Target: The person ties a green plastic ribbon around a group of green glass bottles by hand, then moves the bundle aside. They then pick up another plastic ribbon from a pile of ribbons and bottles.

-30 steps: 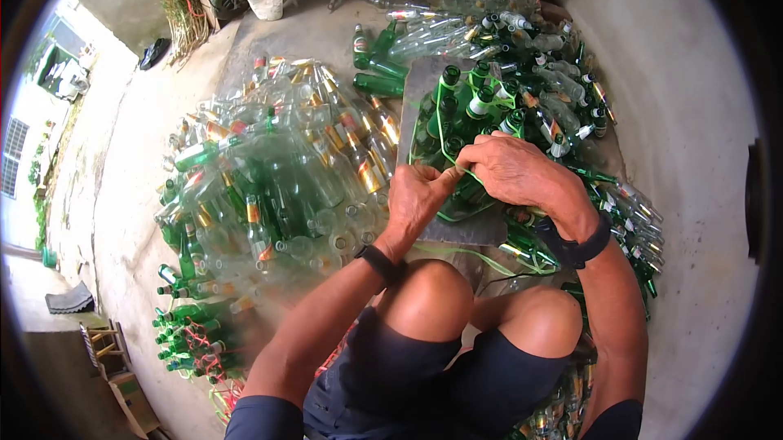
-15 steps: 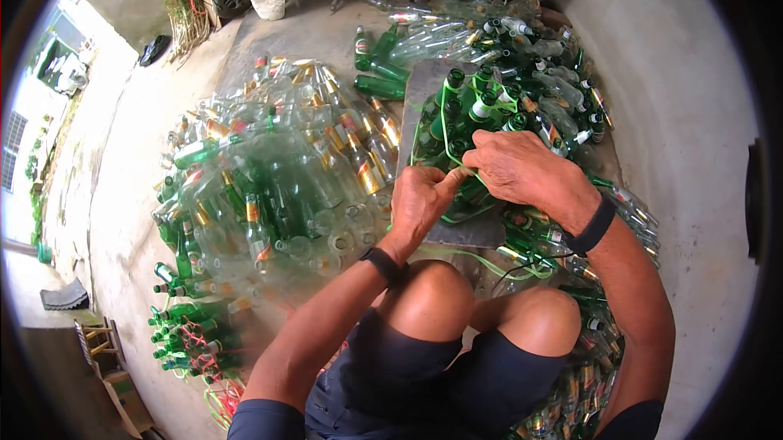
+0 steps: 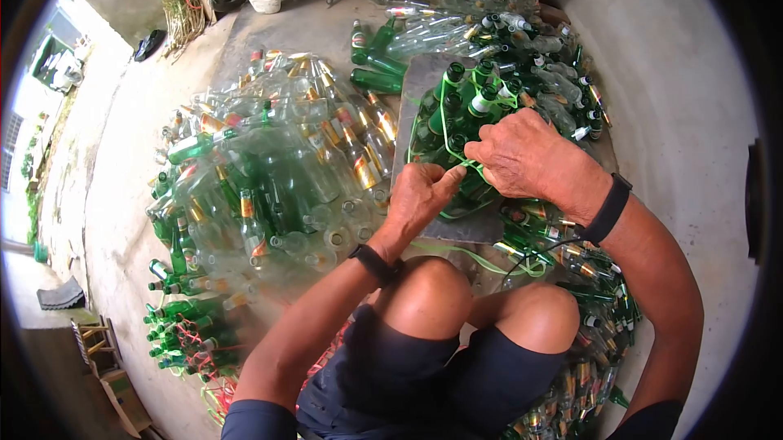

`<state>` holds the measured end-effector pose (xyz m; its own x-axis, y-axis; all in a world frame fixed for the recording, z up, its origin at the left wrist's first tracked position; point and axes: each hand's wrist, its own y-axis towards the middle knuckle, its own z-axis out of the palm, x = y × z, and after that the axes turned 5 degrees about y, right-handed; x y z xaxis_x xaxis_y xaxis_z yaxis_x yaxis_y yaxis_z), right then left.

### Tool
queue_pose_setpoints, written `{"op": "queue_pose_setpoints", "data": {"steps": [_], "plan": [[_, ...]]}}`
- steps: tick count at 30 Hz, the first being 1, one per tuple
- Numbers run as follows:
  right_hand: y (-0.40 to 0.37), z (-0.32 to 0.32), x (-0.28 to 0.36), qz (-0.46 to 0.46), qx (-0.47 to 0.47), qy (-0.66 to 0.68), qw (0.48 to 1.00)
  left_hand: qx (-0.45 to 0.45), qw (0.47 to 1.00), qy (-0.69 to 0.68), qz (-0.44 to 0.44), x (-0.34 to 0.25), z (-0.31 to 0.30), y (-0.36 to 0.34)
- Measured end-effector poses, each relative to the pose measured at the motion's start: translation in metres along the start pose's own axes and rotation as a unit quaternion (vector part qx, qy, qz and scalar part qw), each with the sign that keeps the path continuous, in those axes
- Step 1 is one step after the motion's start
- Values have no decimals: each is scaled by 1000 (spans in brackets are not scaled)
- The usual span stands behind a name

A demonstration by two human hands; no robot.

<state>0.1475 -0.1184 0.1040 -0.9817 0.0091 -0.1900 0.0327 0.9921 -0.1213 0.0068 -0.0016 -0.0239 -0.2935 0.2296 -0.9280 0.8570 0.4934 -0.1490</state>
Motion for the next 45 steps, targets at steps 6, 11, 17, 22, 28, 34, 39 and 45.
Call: {"op": "queue_pose_setpoints", "data": {"steps": [6, 11, 17, 22, 28, 34, 39, 45], "plan": [[-2, -24, -13, 23, 68, -9, 997, 32, 999, -25, 30, -5, -7, -1], [-20, -7, -41, 0, -46, 77, 996, 57, 996, -48, 54, -17, -5, -3], [-13, -17, -55, 99, 42, 146, 983, 83, 994, -53, 53, -23, -7, -1], [-14, 12, -64, 83, -29, 171, 981, 93, 993, -62, 48, -24, -8, -2], [-14, 27, -68, 89, -60, 167, 980, 108, 991, -65, 45, -25, -9, -1], [-6, 27, -70, 120, -42, 194, 973, 83, 993, -73, 46, -27, -3, -3], [7, 23, -69, 139, -8, 208, 968, 82, 992, -89, 42, -30, -4, -6], [21, 28, -84, 135, 24, 250, 959, 93, 992, -85, 30, -30, -5, -6]]}}
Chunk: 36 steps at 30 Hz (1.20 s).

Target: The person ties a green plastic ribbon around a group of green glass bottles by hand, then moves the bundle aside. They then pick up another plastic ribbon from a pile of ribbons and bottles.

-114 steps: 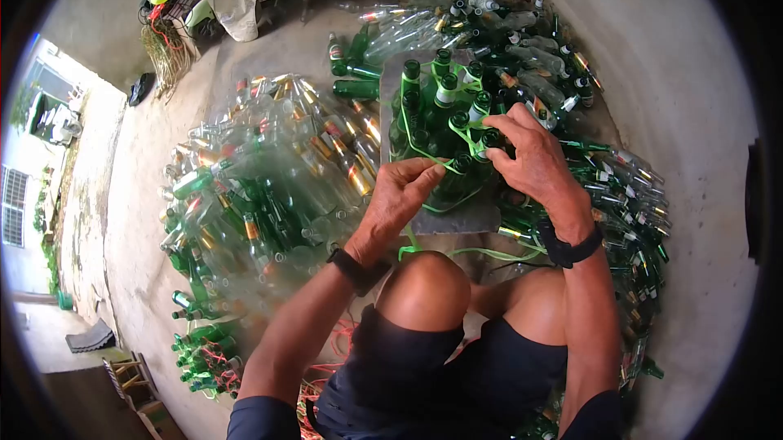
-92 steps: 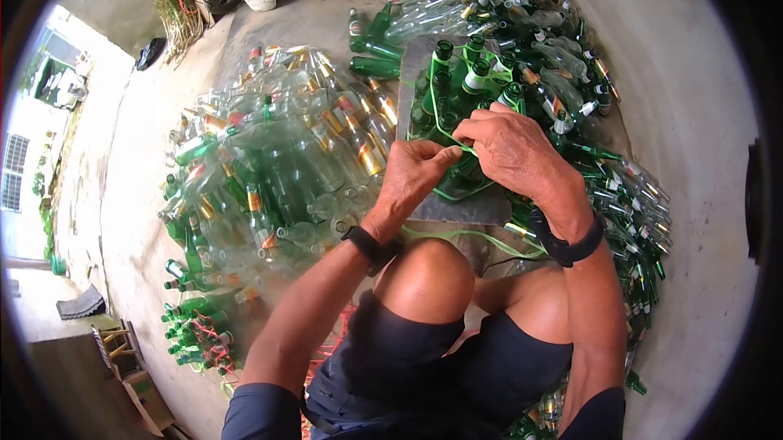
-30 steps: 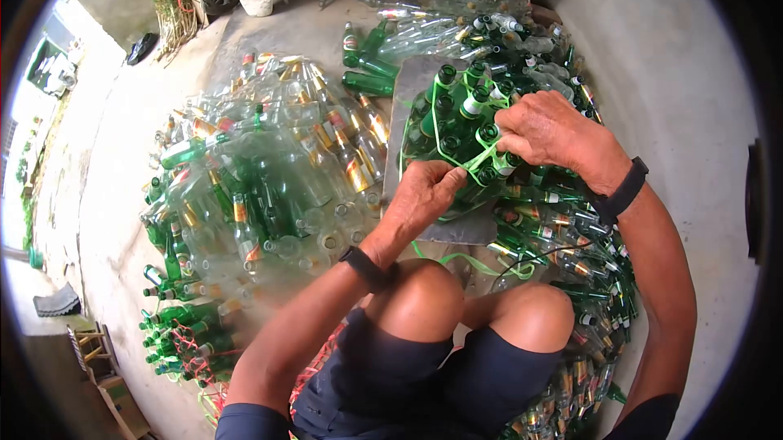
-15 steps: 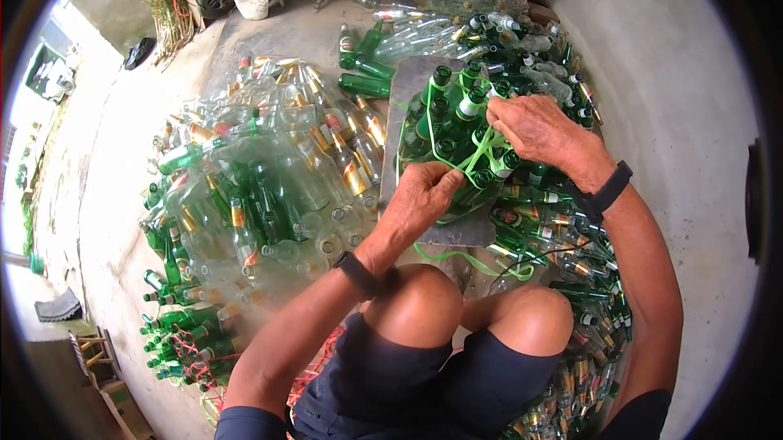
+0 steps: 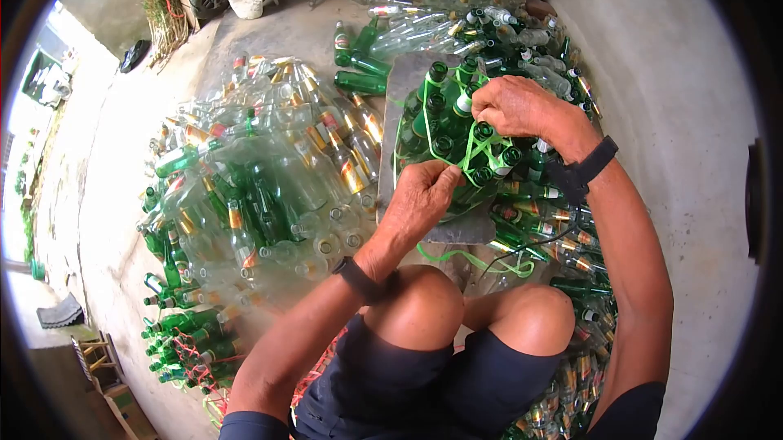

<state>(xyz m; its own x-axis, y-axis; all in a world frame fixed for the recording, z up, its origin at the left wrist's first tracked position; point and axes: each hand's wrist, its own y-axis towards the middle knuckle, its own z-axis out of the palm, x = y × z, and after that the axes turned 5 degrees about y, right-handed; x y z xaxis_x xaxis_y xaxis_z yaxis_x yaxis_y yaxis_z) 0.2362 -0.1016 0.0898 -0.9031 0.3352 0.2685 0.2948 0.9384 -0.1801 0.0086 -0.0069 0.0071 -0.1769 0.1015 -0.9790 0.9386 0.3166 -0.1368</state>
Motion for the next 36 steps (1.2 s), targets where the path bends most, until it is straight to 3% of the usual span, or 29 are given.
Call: {"op": "queue_pose_setpoints", "data": {"steps": [3, 5, 12, 15, 17, 18, 21, 23, 25, 31, 36], "plan": [[8, -2, -6, -28, 28, 46, 998, -16, 1000, -18, 11, 0, 1, -1], [12, -10, 2, 64, 123, 130, 982, -15, 1000, -10, 5, -2, -1, -2], [11, -10, 7, 106, 140, 212, 961, -29, 999, 5, 11, 8, -6, -4], [-2, -1, 9, 109, 93, 191, 971, -57, 998, -10, 17, 24, -8, -4], [-17, 20, 7, -12, -183, 79, 980, -56, 998, 11, 23, 18, -12, -8], [-32, 24, 21, 39, -238, 75, 968, -55, 998, 30, 29, 16, -13, -9], [-66, 26, 75, 98, -235, 128, 958, -70, 996, 43, 44, 16, -15, -9], [-83, 47, 89, 98, -201, 69, 972, -73, 994, 70, 50, 10, -17, -10], [-86, 74, 94, 101, -258, 78, 958, -79, 990, 98, 59, 6, -21, -7], [-83, 84, 90, 70, -292, 92, 949, -81, 952, 247, 159, 6, -37, 3], [-78, 90, 89, 70, -330, 81, 938, -59, 952, 249, 166, 6, -46, 4]]}}
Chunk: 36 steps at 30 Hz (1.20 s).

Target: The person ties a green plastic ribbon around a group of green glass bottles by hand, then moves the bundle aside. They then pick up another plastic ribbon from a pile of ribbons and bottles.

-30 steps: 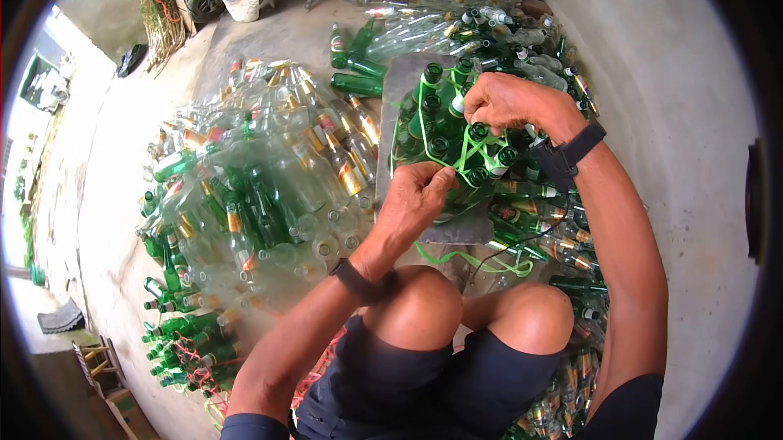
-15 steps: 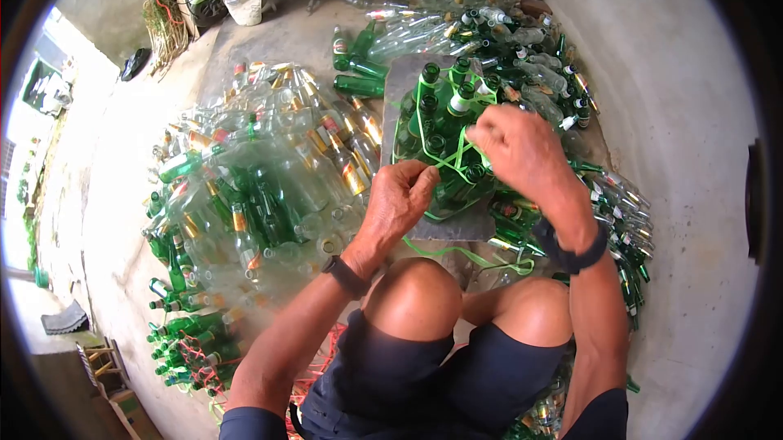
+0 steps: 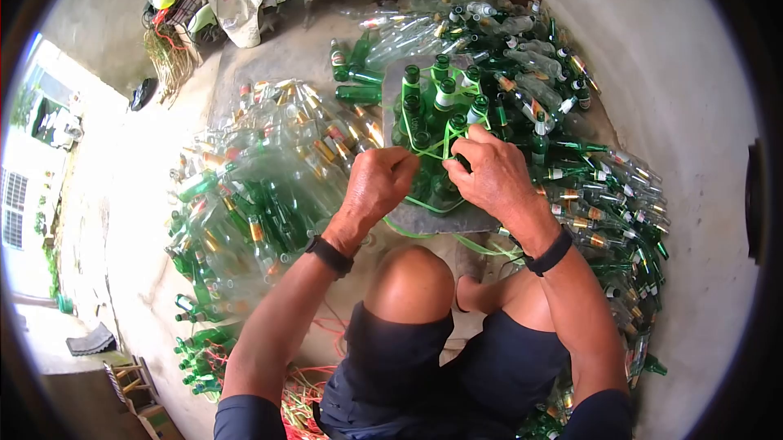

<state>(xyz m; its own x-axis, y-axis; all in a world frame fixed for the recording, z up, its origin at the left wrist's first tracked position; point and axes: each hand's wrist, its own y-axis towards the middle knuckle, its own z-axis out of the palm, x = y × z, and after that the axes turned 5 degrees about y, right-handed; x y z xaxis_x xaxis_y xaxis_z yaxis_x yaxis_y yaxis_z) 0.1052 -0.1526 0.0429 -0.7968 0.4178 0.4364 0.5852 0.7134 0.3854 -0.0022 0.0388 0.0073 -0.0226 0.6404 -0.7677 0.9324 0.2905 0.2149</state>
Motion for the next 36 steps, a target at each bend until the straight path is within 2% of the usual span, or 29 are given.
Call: {"op": "queue_pose_setpoints", "data": {"steps": [5, 8, 10, 13, 17, 19, 23, 27, 31, 32, 34, 36], "plan": [[1, 3, -1, 17, -17, -4, 1000, -13, 1000, 15, 16, -7, -2, -1], [2, 5, -1, 16, -25, -1, 1000, -16, 995, 92, 20, -14, -6, 3], [3, 7, -1, 18, -28, 3, 999, -13, 985, 140, 103, -16, -12, 8], [5, 8, -2, 35, -15, 2, 999, 35, 964, 224, 140, -24, -24, 19], [5, 12, -3, 35, -18, 29, 999, 61, 954, 232, 180, -36, -36, 42], [3, 12, -2, 32, -26, 35, 999, 101, 915, 308, 238, -42, -37, 55], [4, 11, -2, 27, -22, 46, 998, 128, 887, 343, 281, -45, -35, 77], [1, 14, -4, 17, -27, 59, 998, 157, 891, 324, 277, -39, -31, 100], [3, 10, -3, 20, -4, 63, 998, 215, 934, 219, 184, -27, -29, 118], [3, 9, -2, 16, -9, 66, 998, 215, 934, 218, 182, -25, -29, 123], [2, 9, -1, 14, -12, 72, 997, 276, 929, 204, 137, -25, -31, 127], [2, 9, -2, 9, -13, 66, 998, 259, 930, 215, 150, -26, -32, 123]]}}
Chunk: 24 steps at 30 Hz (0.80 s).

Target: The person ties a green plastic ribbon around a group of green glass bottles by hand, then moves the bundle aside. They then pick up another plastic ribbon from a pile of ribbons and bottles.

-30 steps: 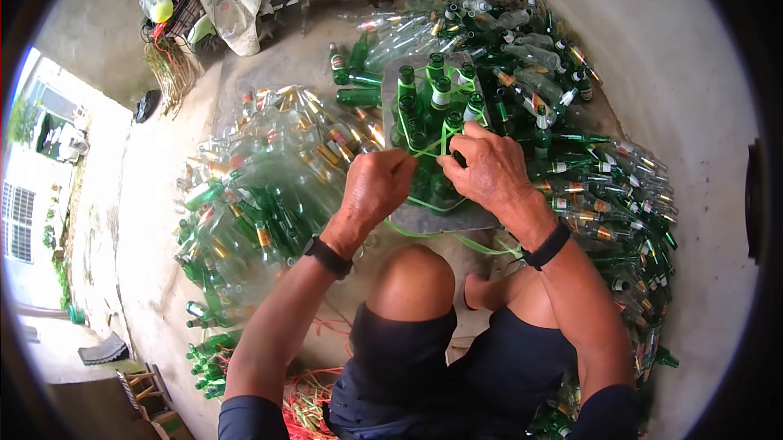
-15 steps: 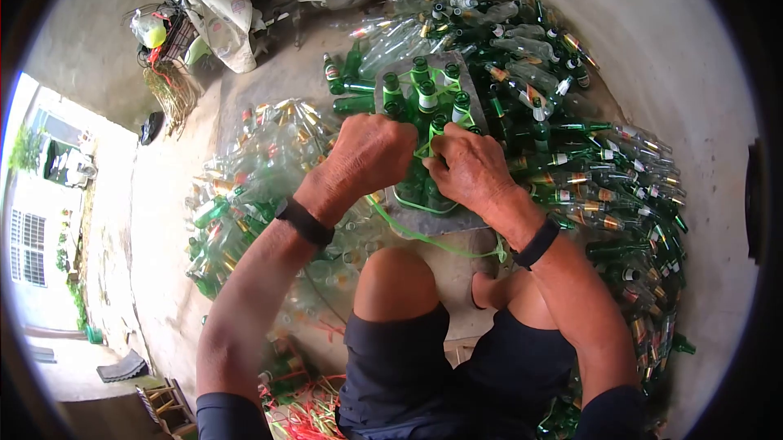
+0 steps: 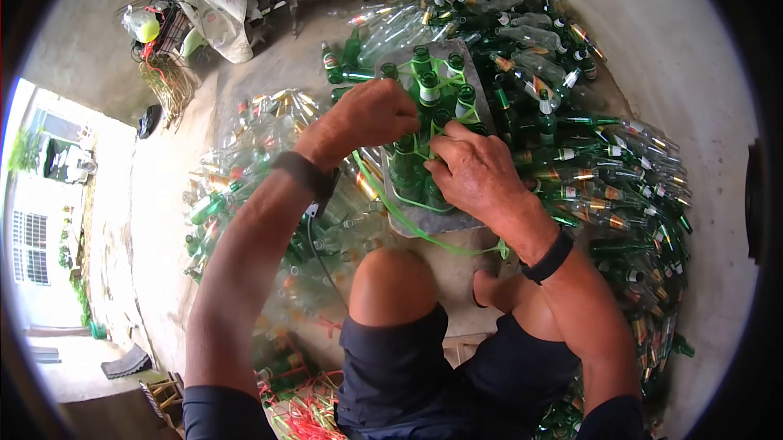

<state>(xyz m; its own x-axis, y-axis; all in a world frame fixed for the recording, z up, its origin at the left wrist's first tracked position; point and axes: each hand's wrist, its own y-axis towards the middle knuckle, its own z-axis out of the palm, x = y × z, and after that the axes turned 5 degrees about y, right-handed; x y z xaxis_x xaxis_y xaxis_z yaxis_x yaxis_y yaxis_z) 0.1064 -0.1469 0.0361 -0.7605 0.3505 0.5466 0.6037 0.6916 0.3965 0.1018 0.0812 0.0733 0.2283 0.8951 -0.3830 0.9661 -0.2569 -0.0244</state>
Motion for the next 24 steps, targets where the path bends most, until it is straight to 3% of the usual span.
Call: {"op": "queue_pose_setpoints", "data": {"steps": [11, 22, 24], "plan": [[-1, -2, 2, -3, 13, -12, 1000, -52, 997, 45, -39, 8, 12, -21], [-6, -1, 0, -8, -23, -35, 999, -99, 989, -23, -112, 9, 27, -33], [-8, -4, 0, 25, 35, -70, 997, -113, 985, -35, -123, 8, 33, -34]]}}
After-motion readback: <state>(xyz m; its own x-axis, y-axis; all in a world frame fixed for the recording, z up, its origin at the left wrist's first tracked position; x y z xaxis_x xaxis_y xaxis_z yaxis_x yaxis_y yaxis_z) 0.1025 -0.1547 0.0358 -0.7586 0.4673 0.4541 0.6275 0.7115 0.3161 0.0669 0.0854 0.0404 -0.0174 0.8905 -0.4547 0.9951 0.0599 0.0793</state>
